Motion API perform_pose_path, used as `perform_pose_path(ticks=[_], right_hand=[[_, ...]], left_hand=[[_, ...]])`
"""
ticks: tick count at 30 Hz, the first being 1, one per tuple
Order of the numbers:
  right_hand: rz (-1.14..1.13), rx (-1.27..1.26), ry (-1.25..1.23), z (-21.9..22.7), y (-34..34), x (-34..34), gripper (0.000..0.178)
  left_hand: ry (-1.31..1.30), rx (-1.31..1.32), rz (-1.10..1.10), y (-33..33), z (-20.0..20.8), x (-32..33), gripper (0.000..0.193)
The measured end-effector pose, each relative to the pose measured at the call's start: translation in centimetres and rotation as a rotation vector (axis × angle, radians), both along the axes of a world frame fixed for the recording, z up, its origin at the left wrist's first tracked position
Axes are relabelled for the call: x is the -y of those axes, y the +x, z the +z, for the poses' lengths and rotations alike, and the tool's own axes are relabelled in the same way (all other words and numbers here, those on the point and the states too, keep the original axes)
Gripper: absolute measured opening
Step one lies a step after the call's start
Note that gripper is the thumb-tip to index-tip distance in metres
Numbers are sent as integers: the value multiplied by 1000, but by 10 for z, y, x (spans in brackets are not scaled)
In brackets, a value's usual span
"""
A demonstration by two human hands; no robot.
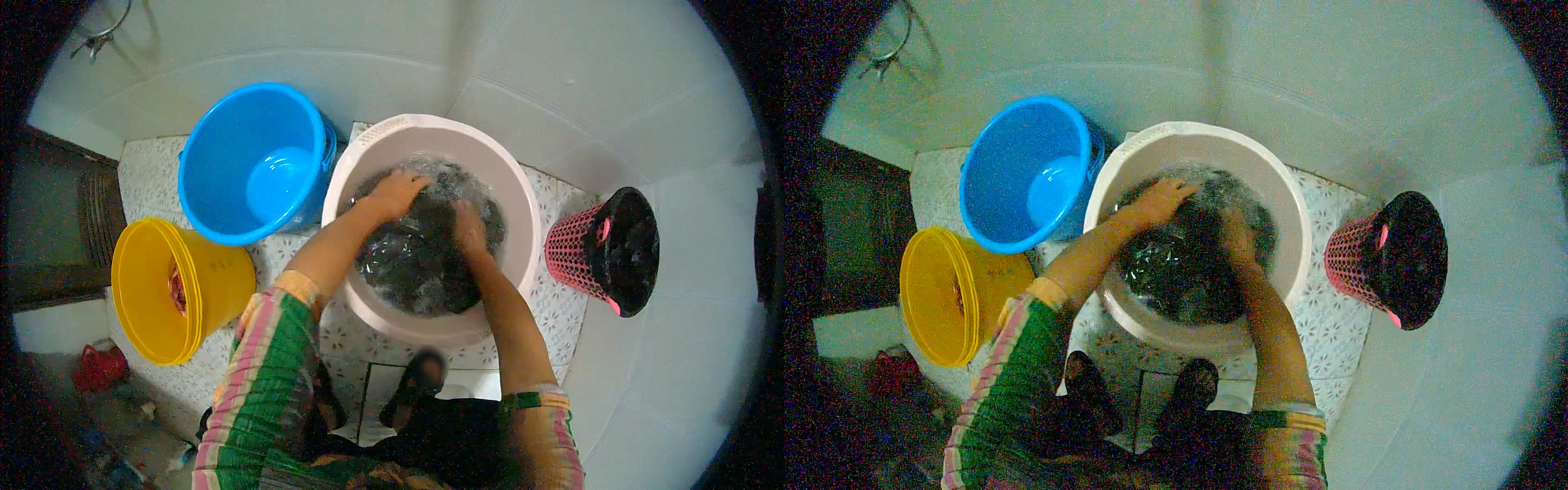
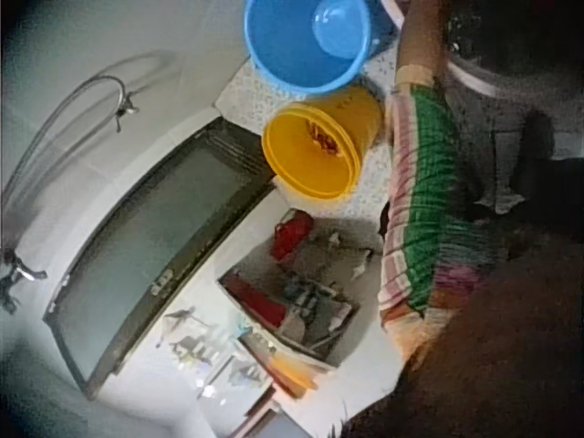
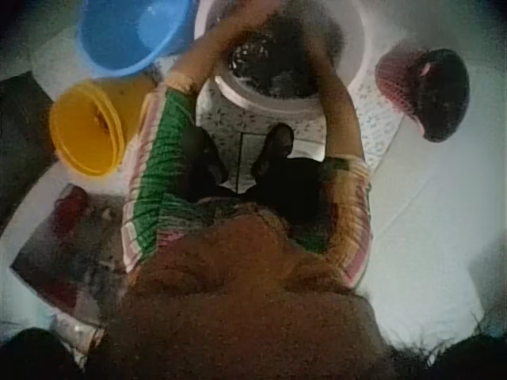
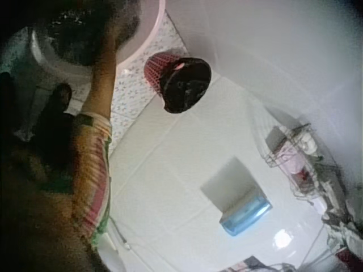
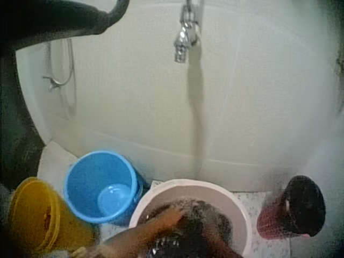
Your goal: The person washes clothes by hand in a soapy basin, scrubbing and wringing garments including a black shirt and a patterned cloth, and then rinses them in a bucket of water.
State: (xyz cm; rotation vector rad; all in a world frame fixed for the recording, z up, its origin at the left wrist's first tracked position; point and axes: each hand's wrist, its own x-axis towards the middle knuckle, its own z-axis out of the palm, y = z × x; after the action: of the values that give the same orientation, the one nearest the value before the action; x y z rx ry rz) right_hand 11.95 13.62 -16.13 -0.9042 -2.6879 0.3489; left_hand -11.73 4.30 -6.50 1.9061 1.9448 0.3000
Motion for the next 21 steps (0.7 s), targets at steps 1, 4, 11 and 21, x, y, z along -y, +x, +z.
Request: perform_pose_path(ticks=[1,4,11,21], right_hand=[[3,-44,59,42,-8,9,29],[-275,-39,-226,136,-10,10,27],[-203,-676,-700,283,-5,23,23],[69,-663,-905,280,-63,60,29]], left_hand=[[-47,12,-26,-14,16,15,47],[-82,56,68,-32,55,23,34],[370,803,99,0,224,39,20],[622,333,-193,31,201,28,87]])
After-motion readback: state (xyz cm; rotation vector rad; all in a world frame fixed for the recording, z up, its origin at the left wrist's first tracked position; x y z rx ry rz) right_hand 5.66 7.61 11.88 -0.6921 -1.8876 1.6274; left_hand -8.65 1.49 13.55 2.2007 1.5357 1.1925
